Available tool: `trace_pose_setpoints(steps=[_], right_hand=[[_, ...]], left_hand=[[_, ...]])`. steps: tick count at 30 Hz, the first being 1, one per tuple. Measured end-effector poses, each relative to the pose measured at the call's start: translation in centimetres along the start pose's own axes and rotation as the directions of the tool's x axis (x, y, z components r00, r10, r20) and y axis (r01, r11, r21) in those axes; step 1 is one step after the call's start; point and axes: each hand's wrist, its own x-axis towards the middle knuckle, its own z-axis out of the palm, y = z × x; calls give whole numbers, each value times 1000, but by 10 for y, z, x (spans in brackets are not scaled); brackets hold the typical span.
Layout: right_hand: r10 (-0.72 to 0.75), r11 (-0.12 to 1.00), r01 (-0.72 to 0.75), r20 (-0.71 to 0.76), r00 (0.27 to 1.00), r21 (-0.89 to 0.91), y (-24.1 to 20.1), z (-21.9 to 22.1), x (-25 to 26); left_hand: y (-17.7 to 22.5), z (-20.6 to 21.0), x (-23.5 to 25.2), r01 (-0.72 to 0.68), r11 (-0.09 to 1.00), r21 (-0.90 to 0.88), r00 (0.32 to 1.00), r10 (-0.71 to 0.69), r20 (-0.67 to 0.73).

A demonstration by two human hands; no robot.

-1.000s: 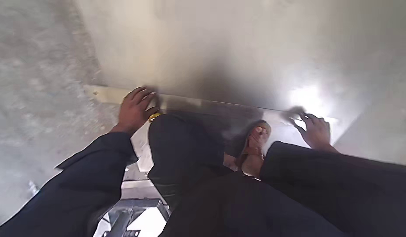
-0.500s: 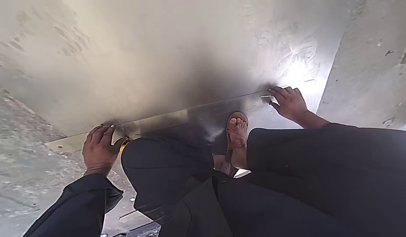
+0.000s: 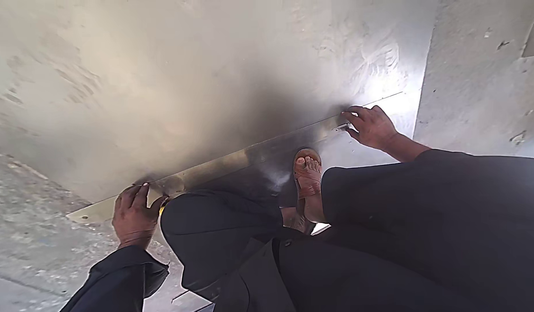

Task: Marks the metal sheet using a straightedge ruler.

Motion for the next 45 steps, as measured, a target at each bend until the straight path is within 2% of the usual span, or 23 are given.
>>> trace_pose_setpoints(steps=[14, 24, 30, 34, 38, 40, 42, 45], right_hand=[[-9, 998, 9, 1, 1000, -57, -2, 0, 2], [-14, 995, 8, -63, 998, -97, -6, 7, -8], [33, 999, -33, -203, 979, 3, -13, 18, -29], [37, 998, -26, -191, 981, 60, -15, 24, -40], [103, 994, -91, -212, 972, 67, -3, 21, -42], [168, 984, -153, -184, 968, 95, 8, 12, -38], [234, 968, -223, -92, 968, 111, 18, 3, -33], [250, 966, -249, -3, 968, 71, 34, -5, -29]], left_hand=[[-4, 3, -1, -18, 999, -38, 1000, 18, -9], [-7, 4, -1, -18, 1000, -6, 1000, 18, -11], [-1, 1, 0, -26, 1000, 8, 1000, 26, -17], [-3, 0, -1, -37, 999, 0, 999, 37, -23], [-8, 4, -1, -46, 999, 12, 999, 46, -26], [-9, 5, -1, -52, 999, 13, 998, 53, -36], [-8, 3, -2, -51, 999, 10, 998, 51, -28], [-7, 4, -2, -41, 999, -2, 999, 41, -24]])
